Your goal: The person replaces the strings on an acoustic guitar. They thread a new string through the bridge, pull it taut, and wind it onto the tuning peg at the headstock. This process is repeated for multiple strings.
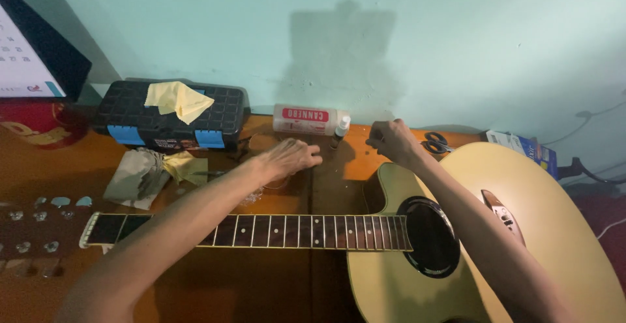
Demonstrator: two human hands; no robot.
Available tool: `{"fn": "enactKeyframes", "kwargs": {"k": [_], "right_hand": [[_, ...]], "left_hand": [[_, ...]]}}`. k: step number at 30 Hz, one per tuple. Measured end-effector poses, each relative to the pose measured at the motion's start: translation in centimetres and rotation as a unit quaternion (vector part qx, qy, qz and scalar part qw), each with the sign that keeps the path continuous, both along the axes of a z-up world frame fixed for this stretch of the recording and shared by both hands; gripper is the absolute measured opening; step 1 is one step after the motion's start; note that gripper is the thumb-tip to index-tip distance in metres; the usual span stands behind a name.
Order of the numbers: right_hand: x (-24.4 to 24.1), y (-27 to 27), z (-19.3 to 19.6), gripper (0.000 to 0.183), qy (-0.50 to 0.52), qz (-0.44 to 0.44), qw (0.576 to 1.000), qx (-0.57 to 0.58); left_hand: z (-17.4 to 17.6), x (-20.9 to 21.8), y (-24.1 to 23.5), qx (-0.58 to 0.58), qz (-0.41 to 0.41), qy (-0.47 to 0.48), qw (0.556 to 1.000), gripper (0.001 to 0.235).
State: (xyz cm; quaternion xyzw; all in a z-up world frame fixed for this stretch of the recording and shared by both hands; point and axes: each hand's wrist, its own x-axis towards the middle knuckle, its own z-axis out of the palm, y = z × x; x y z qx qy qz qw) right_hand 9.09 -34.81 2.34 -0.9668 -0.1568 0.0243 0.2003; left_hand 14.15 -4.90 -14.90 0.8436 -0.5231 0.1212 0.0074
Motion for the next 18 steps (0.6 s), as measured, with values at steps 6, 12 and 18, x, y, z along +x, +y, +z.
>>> {"fn": "enactKeyframes", "kwargs": {"k": [6,12,18], "right_hand": [[0.9,-1.3,-2.7,0.005,-0.047,-0.027,0.995,0.08],[-1.2,-0.5,-0.3,0.004,-0.077,-0.033,0.983,0.161],[-4.5,2.0,4.1,0.037,-0.201,-0.101,0.957,0.181]], "left_hand": [[12.1,-4.9,3.5,-0.023,0.056,-0.107,0.992,0.027],[13.5,-5.7,9.6,-0.095,0.166,0.089,0.977,0.019],[20.4,-10.6,9.2,-0.217,0.16,0.177,0.947,0.021]]}}
